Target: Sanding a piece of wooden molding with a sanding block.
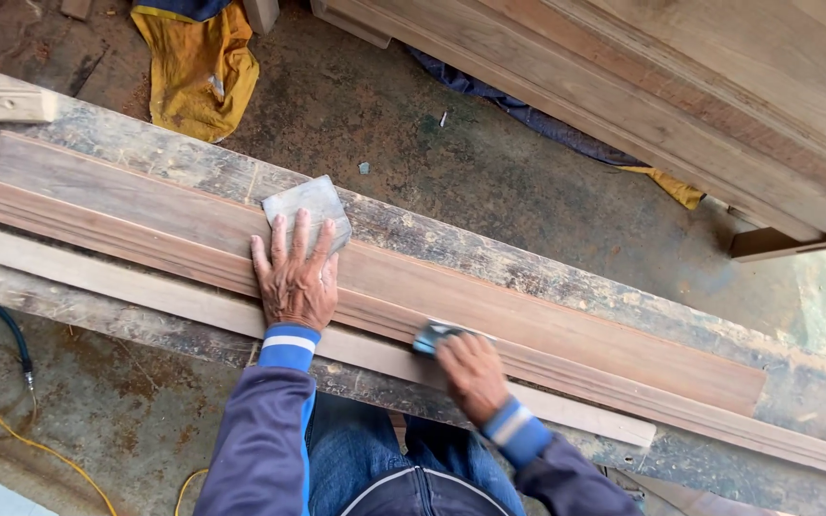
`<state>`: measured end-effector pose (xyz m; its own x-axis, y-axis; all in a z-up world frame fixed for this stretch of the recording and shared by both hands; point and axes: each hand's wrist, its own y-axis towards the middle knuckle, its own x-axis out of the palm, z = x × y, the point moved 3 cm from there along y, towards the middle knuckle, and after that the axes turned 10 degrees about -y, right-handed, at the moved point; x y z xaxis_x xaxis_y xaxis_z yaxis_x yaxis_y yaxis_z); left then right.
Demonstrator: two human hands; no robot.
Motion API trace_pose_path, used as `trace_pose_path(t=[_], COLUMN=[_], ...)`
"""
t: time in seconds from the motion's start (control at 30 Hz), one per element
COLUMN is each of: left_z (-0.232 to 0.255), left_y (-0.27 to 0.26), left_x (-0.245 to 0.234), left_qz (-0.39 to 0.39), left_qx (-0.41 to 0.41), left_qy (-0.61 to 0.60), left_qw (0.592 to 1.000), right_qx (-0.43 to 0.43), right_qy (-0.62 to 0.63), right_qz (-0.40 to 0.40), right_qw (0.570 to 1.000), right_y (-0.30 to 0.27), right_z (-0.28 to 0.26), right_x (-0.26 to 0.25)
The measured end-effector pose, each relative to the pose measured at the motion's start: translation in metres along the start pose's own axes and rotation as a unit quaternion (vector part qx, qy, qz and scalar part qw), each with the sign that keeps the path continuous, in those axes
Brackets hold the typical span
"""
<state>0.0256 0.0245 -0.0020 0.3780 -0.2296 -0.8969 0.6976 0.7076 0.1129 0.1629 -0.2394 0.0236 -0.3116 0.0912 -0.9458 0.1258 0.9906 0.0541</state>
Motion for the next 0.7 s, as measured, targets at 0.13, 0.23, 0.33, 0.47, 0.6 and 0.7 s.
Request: trace_pose_path(t=[0.13,0.23,0.33,0.47,0.6,0.7], left_z=[0.0,0.001,0.002,0.003,-0.052,-0.132], left_y=[0.0,-0.001,0.003,0.004,0.01,0.031], left_x=[0.001,0.0,-0.001,-0.001,0.01,-0.018], left_qz=[-0.007,-0.005,-0.009,-0.023,-0.034,0.021], left_qx=[-0.007,-0.013,-0.012,-0.016,-0.014,-0.017], left_qy=[-0.007,-0.01,-0.018,-0.022,-0.064,-0.012], left_qw=[1.0,1.0,1.0,0.999,0.997,1.0], right_qx=[0.036,0.062,0.046,-0.021,0.019,0.005], right_qy=[-0.03,-0.04,-0.017,0.019,0.009,0.012], right_qz=[0.017,0.011,0.024,0.011,-0.016,0.019], right_qw=[0.999,0.997,0.999,1.0,1.0,1.0], right_y=[-0.066,-0.069,-0.007,0.076,0.085,0.075], right_z=[0.042,0.044,0.006,-0.049,-0.057,-0.055], right_x=[-0.014,-0.01,-0.002,0.018,0.024,0.018])
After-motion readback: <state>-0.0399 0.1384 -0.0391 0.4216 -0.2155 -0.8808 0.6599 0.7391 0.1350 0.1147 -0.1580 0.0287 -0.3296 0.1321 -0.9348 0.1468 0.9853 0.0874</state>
